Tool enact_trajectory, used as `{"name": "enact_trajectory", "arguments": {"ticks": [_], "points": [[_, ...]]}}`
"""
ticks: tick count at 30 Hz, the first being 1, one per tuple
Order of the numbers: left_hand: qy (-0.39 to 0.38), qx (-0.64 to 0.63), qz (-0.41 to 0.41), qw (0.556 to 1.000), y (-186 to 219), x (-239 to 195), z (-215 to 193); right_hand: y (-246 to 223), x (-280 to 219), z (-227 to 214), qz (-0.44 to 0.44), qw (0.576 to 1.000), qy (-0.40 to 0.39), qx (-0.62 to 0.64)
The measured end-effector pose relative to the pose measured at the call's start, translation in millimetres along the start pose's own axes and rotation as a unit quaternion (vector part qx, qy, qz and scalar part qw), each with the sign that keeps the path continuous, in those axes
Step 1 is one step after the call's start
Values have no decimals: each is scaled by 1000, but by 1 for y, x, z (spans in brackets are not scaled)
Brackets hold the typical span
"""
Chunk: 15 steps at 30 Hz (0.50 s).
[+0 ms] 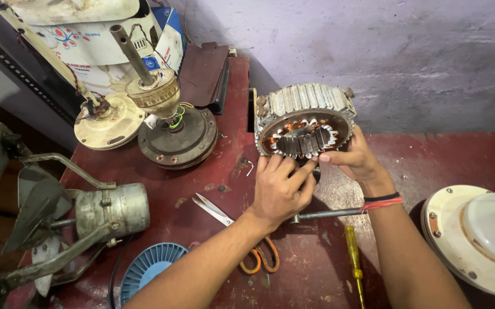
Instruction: The person uses a yellow-handled screwdriver to adjust and tighten components within the stator of an electrical motor held in a bench vise. They repeatedly probe and tighten the internal windings and core, rotating the stator as needed to access different sections.
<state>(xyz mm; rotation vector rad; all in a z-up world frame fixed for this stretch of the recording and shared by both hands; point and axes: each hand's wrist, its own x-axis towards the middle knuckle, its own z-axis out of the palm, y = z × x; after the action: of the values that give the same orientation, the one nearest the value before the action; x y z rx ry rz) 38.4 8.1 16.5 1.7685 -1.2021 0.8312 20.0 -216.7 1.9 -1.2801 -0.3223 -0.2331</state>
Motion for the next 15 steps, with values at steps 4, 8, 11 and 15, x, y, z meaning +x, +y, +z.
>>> {"name": "enact_trajectory", "arguments": {"ticks": [4, 8, 11, 15], "points": [[0, 0, -5, 1000, -1, 0, 3, 3, 4, 3, -4, 1000, -8, -22], [3, -3, -9, 1000, -2, -1, 6, 8, 2, 0, -2, 999, 7, -32], [7, -3, -6, 1000, -4, -3, 7, 14, 0, -3, 13, 1000, 26, 10], [4, -1, -6, 1000, -3, -1, 6, 16, 1, -4, 15, 999, 28, 20]]}}
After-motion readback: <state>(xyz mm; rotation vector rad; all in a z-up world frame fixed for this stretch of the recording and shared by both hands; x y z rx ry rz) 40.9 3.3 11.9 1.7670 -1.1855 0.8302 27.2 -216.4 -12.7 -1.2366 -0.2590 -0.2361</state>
